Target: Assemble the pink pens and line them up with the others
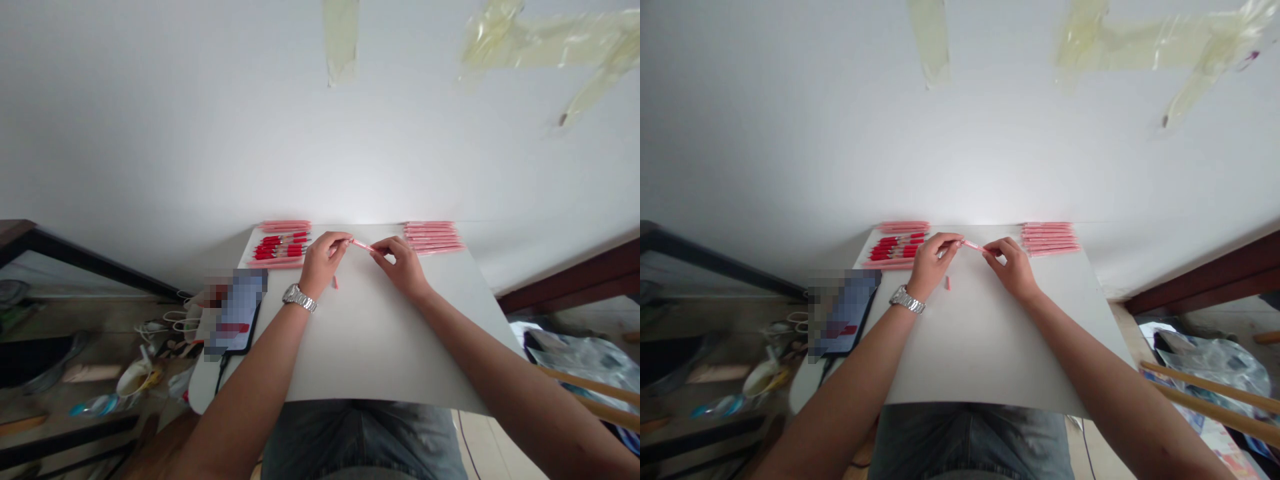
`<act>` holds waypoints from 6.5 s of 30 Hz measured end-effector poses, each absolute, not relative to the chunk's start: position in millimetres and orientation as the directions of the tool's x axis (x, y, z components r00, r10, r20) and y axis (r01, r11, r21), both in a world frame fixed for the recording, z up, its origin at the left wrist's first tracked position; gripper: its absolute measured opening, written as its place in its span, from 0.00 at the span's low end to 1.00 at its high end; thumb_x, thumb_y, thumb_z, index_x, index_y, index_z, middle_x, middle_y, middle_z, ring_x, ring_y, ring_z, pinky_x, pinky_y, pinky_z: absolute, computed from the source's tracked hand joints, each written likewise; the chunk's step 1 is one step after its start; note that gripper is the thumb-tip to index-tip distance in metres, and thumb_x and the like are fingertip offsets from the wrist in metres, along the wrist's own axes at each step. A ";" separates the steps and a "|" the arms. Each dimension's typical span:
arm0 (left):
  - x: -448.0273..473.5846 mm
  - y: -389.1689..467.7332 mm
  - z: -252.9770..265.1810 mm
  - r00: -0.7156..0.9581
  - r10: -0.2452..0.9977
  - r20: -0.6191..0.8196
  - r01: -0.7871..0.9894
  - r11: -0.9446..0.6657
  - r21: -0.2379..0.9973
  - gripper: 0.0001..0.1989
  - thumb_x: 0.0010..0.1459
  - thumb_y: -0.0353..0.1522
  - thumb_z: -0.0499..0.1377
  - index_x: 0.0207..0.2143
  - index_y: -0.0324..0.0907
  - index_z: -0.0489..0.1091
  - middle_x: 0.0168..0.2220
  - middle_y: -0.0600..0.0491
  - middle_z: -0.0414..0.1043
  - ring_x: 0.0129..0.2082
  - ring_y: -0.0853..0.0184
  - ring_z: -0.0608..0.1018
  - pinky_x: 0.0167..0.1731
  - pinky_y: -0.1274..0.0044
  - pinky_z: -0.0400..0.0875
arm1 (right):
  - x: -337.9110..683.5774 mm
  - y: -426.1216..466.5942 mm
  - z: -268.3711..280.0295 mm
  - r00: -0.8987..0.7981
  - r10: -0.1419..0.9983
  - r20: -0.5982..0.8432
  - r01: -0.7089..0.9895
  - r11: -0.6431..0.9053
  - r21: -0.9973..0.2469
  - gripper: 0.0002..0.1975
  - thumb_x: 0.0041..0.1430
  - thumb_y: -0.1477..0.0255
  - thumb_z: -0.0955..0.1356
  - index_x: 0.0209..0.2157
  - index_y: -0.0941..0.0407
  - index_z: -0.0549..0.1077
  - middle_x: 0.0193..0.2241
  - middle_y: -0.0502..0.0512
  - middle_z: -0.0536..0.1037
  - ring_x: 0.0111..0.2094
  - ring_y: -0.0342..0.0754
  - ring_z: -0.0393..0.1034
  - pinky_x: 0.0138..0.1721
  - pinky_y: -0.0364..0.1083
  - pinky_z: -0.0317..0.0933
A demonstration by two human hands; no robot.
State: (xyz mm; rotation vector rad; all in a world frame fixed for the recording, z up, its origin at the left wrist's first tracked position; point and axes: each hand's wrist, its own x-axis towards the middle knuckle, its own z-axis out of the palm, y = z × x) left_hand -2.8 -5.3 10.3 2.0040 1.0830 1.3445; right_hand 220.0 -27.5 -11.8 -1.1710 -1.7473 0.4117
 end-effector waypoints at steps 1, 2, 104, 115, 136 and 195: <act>-2.7 -5.3 10.1 0.198 0.826 0.528 0.340 -0.563 0.753 0.10 0.69 0.37 0.59 0.47 0.46 0.78 0.46 0.49 0.81 0.45 0.65 0.83 0.47 0.72 0.80 | 219.9 -27.5 -11.8 -0.081 0.848 0.524 0.523 0.484 -0.702 0.12 0.68 0.59 0.69 0.41 0.53 0.78 0.37 0.56 0.77 0.37 0.50 0.73 0.42 0.52 0.71; -2.6 -5.3 10.0 0.198 0.827 0.527 0.338 -0.562 0.755 0.09 0.69 0.37 0.59 0.47 0.46 0.78 0.46 0.50 0.81 0.45 0.65 0.83 0.47 0.73 0.80 | 219.9 -27.5 -11.9 -0.080 0.847 0.526 0.520 0.486 -0.703 0.11 0.68 0.60 0.69 0.41 0.53 0.78 0.37 0.56 0.77 0.37 0.50 0.73 0.42 0.52 0.71; -25.6 -5.1 22.4 0.192 0.908 0.372 0.839 -0.348 0.418 0.05 0.65 0.35 0.57 0.38 0.44 0.72 0.35 0.50 0.72 0.37 0.61 0.74 0.39 0.70 0.65 | 220.9 -28.5 -12.5 0.070 0.894 0.443 0.456 0.366 -0.811 0.13 0.65 0.57 0.70 0.38 0.53 0.76 0.36 0.54 0.79 0.37 0.49 0.74 0.41 0.52 0.71; -36.6 -15.4 46.3 0.501 0.866 0.004 0.674 -0.392 0.627 0.09 0.59 0.41 0.63 0.35 0.46 0.71 0.19 0.62 0.58 0.19 0.70 0.63 0.24 0.76 0.52 | 220.7 -28.5 -12.2 0.077 0.897 0.436 0.461 0.355 -0.813 0.15 0.65 0.55 0.69 0.38 0.53 0.76 0.37 0.55 0.79 0.37 0.50 0.74 0.42 0.52 0.71; -43.7 -20.8 47.3 0.549 0.820 -0.162 0.764 -0.414 0.495 0.08 0.54 0.37 0.67 0.35 0.46 0.75 0.29 0.57 0.73 0.27 0.66 0.73 0.28 0.76 0.57 | 220.2 -27.5 -12.2 0.079 0.893 0.442 0.463 0.360 -0.810 0.14 0.65 0.56 0.69 0.38 0.52 0.76 0.37 0.55 0.80 0.38 0.50 0.74 0.41 0.52 0.70; -12.0 -12.5 -1.8 0.033 0.873 0.486 0.307 -0.472 0.827 0.08 0.68 0.37 0.61 0.44 0.43 0.73 0.42 0.49 0.79 0.42 0.65 0.81 0.46 0.73 0.77 | 217.6 -30.8 -12.2 -0.056 0.856 0.513 0.510 0.466 -0.723 0.10 0.67 0.61 0.69 0.39 0.52 0.77 0.36 0.54 0.79 0.36 0.48 0.74 0.39 0.50 0.69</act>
